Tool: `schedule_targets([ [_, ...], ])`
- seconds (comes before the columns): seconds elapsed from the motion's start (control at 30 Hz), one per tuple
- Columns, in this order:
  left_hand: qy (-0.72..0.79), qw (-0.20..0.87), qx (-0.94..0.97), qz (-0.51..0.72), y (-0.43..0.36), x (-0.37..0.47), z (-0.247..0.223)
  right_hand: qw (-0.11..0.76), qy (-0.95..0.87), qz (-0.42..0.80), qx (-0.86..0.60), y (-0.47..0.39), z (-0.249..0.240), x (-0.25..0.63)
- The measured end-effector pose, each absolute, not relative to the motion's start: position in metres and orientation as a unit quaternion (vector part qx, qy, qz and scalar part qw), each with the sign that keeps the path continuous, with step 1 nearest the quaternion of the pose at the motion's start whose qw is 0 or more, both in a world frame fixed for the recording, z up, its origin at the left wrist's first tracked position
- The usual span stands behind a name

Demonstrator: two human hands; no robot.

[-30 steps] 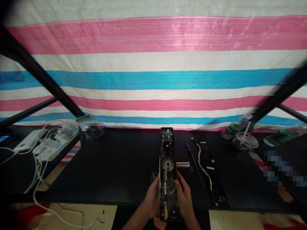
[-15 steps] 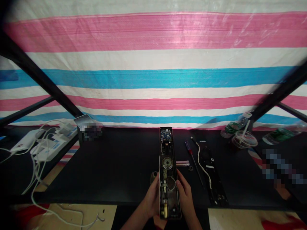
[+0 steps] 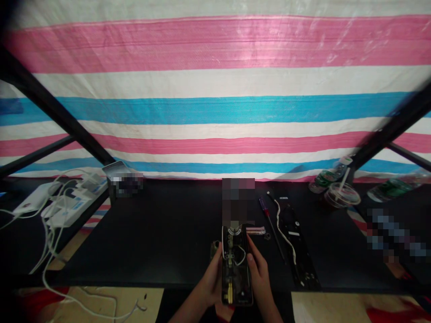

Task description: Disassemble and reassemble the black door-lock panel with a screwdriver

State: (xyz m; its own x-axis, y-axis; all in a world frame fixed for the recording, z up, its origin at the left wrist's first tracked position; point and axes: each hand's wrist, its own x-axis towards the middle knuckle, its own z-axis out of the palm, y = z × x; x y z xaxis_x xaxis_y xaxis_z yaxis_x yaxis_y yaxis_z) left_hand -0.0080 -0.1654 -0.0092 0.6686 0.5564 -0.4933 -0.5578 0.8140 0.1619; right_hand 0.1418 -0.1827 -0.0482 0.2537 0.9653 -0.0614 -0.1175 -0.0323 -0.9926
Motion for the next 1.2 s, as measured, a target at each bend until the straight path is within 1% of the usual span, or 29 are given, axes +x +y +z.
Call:
schedule_targets([
  [0.33,0.279,0.912,-0.008,0.299,-0.1660,-0.0083,-0.0115,0.577,-0.412,0.460,-0.535,-0.1845,-0.0567,0.1454],
  [0.63,0.235,0.924,0.012,0.302,-0.1669,-0.0094,-0.0173,0.578,-0.435,0.448,-0.525,-0.1858,-0.0508,0.1455],
  [1.2,0.247,0.922,0.024,0.298,-0.1674,-0.0086,-0.0149,0.581,-0.424,0.451,-0.529,-0.1846,-0.0480,0.1436],
])
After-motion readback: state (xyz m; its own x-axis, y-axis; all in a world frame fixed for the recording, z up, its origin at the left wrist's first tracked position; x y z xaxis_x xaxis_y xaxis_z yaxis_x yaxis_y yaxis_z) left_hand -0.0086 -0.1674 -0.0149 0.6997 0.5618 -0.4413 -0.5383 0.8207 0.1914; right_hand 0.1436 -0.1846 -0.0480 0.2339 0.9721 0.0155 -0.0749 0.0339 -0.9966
